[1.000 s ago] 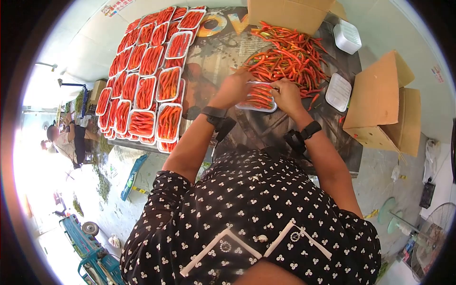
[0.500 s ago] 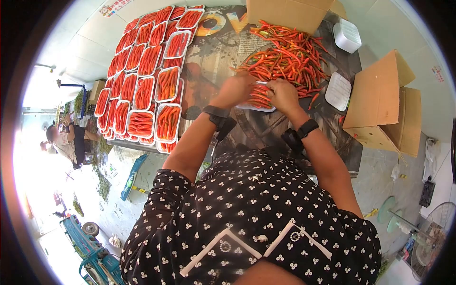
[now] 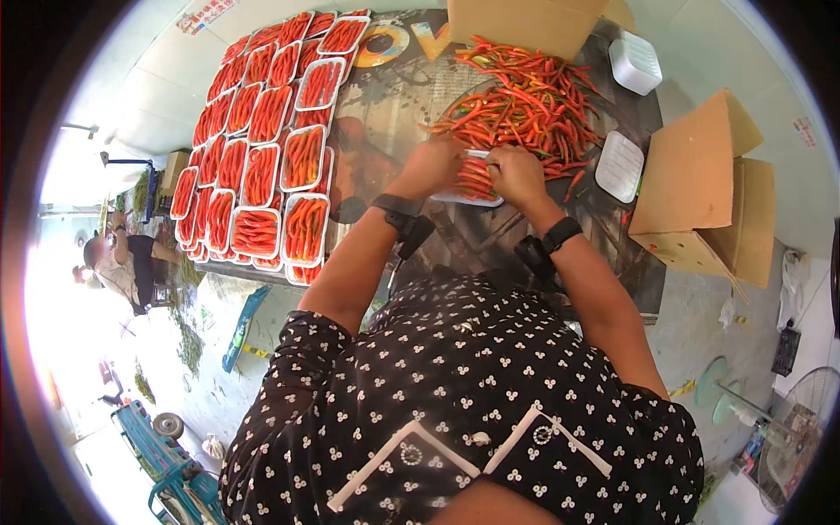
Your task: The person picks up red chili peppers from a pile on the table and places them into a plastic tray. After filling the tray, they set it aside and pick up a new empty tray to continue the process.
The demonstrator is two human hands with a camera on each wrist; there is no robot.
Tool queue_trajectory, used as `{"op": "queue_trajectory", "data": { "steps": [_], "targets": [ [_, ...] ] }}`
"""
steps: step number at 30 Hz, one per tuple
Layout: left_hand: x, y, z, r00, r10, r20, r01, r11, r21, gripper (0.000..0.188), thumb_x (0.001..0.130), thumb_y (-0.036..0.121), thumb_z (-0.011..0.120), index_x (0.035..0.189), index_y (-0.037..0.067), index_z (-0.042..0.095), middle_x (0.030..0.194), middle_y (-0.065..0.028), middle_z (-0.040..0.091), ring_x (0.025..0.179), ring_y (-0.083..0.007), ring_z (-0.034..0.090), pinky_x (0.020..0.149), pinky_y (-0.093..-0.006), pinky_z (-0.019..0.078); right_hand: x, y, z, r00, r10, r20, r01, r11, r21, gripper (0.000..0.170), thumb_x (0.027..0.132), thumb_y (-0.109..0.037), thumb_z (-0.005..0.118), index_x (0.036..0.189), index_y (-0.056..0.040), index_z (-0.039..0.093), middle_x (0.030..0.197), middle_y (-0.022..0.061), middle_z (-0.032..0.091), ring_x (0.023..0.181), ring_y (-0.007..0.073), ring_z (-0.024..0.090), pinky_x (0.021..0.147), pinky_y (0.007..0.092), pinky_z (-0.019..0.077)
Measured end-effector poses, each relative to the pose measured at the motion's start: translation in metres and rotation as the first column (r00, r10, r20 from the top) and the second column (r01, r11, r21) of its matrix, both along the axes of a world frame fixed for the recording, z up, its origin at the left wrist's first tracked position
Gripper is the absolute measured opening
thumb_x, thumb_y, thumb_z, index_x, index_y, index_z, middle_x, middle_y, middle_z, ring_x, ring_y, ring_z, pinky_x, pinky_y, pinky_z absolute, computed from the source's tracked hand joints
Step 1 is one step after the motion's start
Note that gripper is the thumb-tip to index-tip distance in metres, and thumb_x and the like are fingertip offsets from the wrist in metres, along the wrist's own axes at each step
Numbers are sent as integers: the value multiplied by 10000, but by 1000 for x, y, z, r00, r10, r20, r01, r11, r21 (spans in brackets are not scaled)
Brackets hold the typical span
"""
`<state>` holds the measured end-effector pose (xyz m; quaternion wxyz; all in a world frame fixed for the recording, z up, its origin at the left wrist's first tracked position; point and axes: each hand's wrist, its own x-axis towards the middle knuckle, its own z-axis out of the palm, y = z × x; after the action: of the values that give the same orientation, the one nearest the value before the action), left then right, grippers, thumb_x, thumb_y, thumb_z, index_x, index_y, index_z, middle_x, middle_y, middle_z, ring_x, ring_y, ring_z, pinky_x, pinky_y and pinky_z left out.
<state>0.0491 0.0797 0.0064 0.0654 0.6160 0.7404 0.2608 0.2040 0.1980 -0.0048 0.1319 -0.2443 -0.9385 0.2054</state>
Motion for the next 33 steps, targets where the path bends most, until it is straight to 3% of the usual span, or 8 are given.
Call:
{"op": "queue_trajectory", "data": {
  "steps": [4,6,11,14,20,22,28,33],
  "targets": [
    [0,-2,2,999,-7,32,8,999,-33,177,817,149,552,952,60,623,910,-178,618,839,-377,607,731,-445,490,15,1,17,999,8,-48,-8,1000,13,95,769,-140,638,833,-76,667,852,91,643,825,306,607,729,407,485],
    [0,-4,1,996,7,83,-8,1000,15,129,815,136,547,860,33,611,883,-184,608,825,-384,595,718,-457,478,38,13,19,937,-60,-343,43,997,-59,160,781,-205,604,847,-74,669,837,143,639,819,345,617,693,449,486],
    [-1,-14,14,995,32,99,-23,996,-89,293,822,183,571,1097,95,621,983,-176,627,897,-381,609,772,-435,499,91,36,14,914,-386,-126,383,923,-48,230,767,-248,672,901,-64,639,846,130,647,823,338,619,700,436,488],
    [6,-17,18,994,13,105,-18,999,39,154,849,171,544,885,25,574,873,-202,596,820,-401,582,712,-471,470,103,40,7,894,-448,30,448,894,5,247,758,-231,698,924,-69,613,852,130,654,833,334,628,714,433,493],
    [11,-23,32,997,-14,78,13,1000,6,150,852,171,545,877,26,573,893,-187,599,835,-390,581,709,-471,469,105,41,-5,881,-472,13,472,882,6,203,767,-176,671,933,-73,615,870,141,655,862,335,627,724,438,492],
    [12,-25,36,997,-22,76,20,999,29,147,848,169,551,895,34,583,899,-178,602,838,-383,584,713,-462,474,103,35,3,884,-408,-228,403,912,-72,202,772,-149,646,948,-55,619,892,140,657,858,337,624,726,442,491],
    [26,-22,44,976,-128,174,96,978,183,171,808,131,594,969,77,615,905,-141,607,845,-361,594,728,-426,490,54,2,36,940,19,-342,-55,994,-97,134,774,-70,637,905,-43,645,870,129,665,798,296,645,695,375,502],
    [27,-25,46,978,-138,155,115,983,146,221,782,102,618,1003,95,624,922,-139,606,907,-349,590,748,-422,489,16,-23,51,959,119,-257,-165,972,-169,132,763,-59,634,893,-35,648,855,133,667,780,292,645,692,370,499]
  ]
}}
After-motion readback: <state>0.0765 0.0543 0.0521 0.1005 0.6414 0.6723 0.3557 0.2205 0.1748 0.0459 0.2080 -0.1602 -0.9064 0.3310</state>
